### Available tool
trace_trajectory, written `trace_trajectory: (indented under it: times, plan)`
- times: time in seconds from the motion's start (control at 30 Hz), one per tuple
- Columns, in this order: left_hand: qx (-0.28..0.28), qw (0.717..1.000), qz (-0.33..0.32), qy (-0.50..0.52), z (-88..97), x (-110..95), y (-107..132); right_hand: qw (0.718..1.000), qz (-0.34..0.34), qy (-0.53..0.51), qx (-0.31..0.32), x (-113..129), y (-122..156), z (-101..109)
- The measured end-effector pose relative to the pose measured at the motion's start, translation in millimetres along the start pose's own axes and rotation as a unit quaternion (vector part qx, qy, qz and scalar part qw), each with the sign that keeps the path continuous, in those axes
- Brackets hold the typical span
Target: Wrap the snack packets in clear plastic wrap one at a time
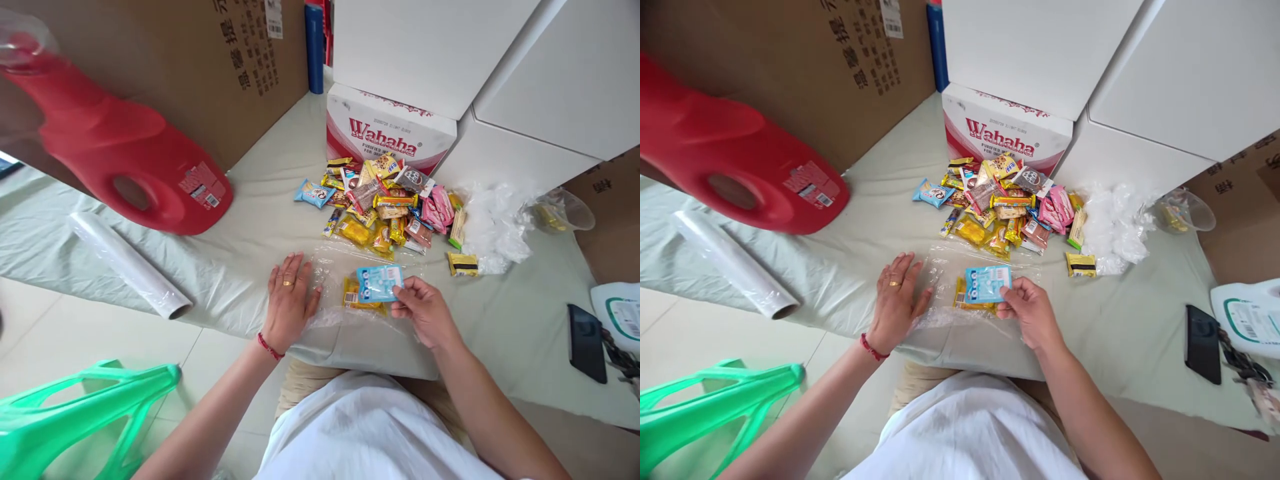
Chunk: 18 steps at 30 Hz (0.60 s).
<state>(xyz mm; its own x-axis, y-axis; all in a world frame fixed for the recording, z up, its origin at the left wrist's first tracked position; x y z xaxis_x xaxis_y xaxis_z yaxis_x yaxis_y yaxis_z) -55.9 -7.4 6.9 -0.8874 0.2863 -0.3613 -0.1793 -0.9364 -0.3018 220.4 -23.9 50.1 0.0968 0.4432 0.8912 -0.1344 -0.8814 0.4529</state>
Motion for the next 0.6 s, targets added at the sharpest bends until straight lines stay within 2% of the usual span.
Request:
trace_trajectory:
  times: [0.07,0.17,0.3,0.4,0.6]
  plan:
    - [-0.022,0.999,-0.036,0.016,6.2,-4.6,7.0,0.999,-0.031,-0.009,-0.002,-22.7,4.2,-8.4]
    - [-0.034,0.99,-0.125,0.057,23.1,-14.4,20.2,0.999,-0.034,0.014,-0.023,-39.4,5.1,-13.8]
    - [0.01,0.967,-0.236,0.096,41.9,-27.2,37.9,0.999,-0.036,0.002,-0.016,-44.1,7.7,-19.5]
    - [0.045,0.962,-0.257,0.075,41.9,-31.1,47.5,0.999,-0.04,0.001,-0.001,-46.3,10.2,-24.7]
    - [0.115,0.961,-0.25,-0.022,22.1,-26.2,55.4,0.996,-0.028,0.088,0.014,-52.4,20.7,-18.5]
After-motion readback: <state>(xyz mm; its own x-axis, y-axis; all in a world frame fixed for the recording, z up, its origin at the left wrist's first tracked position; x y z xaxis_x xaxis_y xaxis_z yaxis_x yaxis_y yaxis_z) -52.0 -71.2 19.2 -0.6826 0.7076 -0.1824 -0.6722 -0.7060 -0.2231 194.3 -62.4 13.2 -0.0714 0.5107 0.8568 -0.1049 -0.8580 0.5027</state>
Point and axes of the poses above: each hand's wrist, its own y-axis away from the middle knuckle, its own z-axis out of the back of the hand, x = y × z, the point moved 4 cm from there along -y, towards the middle knuckle
